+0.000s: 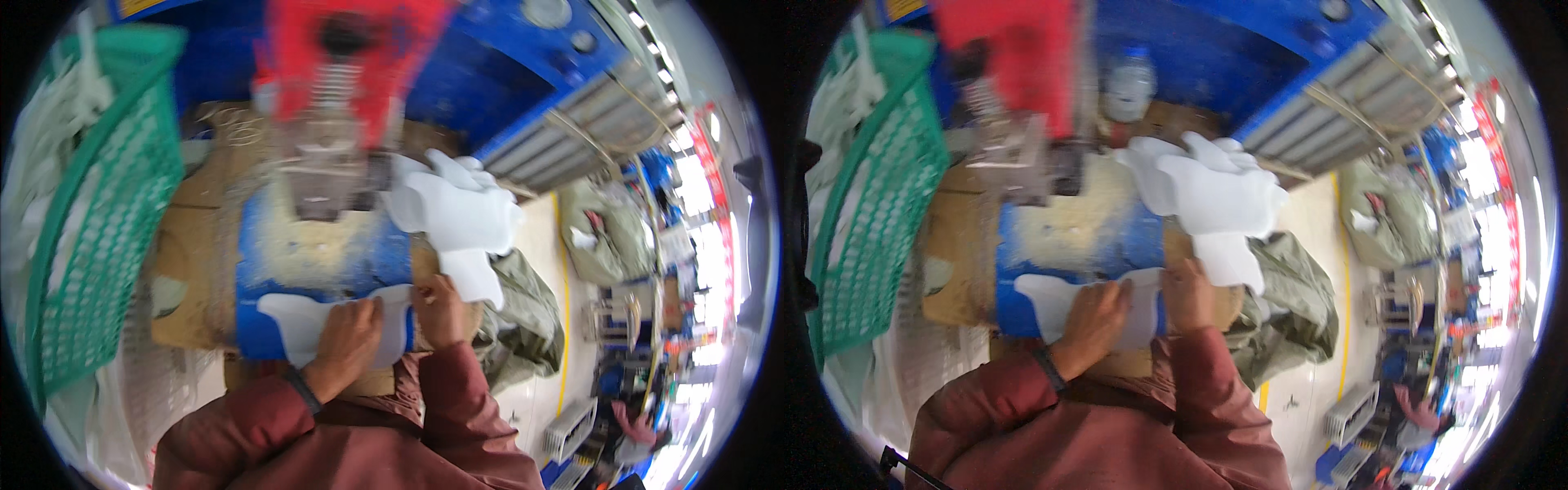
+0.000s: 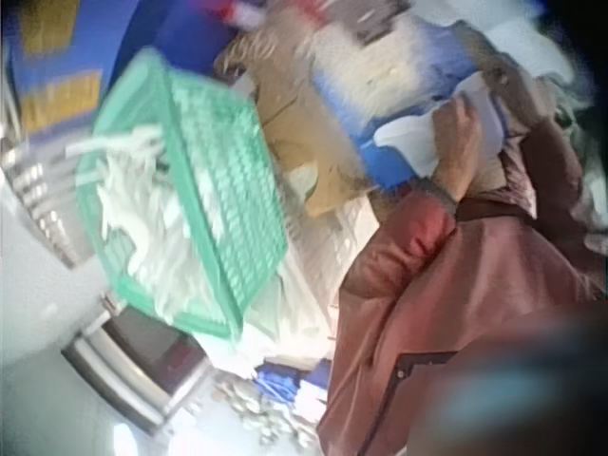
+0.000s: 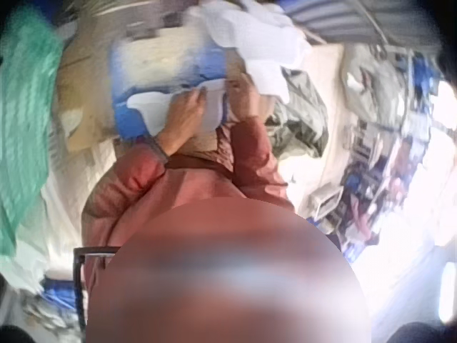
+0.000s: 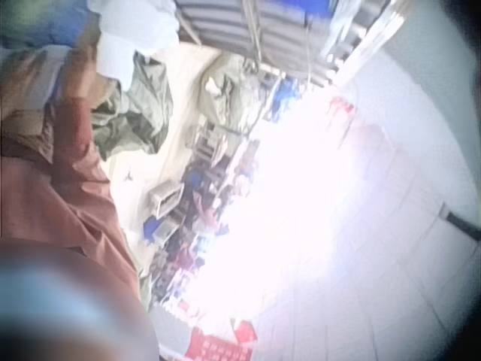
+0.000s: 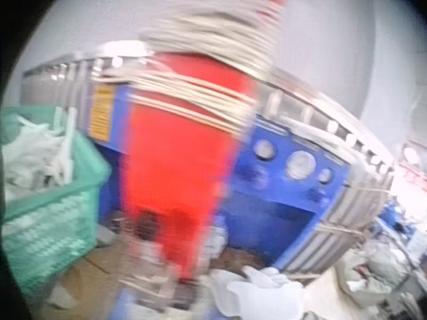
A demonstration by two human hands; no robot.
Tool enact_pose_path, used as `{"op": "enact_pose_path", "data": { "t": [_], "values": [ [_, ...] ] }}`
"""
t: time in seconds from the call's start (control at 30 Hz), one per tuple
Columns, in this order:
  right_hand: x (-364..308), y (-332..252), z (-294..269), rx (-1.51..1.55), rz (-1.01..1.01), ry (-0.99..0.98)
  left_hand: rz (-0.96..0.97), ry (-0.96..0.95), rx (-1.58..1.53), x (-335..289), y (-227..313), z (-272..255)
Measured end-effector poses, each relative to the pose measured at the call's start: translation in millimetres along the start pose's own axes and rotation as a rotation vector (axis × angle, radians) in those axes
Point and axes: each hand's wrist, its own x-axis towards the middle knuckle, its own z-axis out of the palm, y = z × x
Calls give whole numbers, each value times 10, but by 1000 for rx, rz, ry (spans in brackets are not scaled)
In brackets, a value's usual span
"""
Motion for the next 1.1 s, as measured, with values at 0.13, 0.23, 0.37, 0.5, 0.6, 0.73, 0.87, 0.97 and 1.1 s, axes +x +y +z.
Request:
{"op": "enact_pose_path", "data": {
  "t": [0.13, 0.23, 0.37, 0.5, 0.6, 0.73, 0.87, 0.97, 1.1],
  "values": [
    [-25, -22, -62, 894, 249, -132, -87, 91, -284, -96, -114, 3],
    [-23, -73, -23, 1082, 479, -189, -147, 98, -534, -166, -239, -19],
    [-75, -265, 86, 994, 385, -196, -272, 96, -991, -177, -372, -54],
    [-167, -639, -25, 843, 283, -80, -386, 51, -1293, -178, -479, -231],
    [-305, -1025, -353, 534, -113, 99, -392, 170, -1224, -287, -542, -538],
    [-504, -1534, -856, 529, -363, 39, -99, 437, -568, -792, -625, -1120],
    [-602, -1692, -1023, 630, -481, -180, 96, 292, -301, -1141, -504, -1480],
    [-530, -1562, -955, 707, -525, -331, 62, 149, -256, -1284, -450, -1674],
    [-484, -1399, -869, 961, -398, -461, 26, -118, -612, -1518, -306, -1962]
  ]
}}
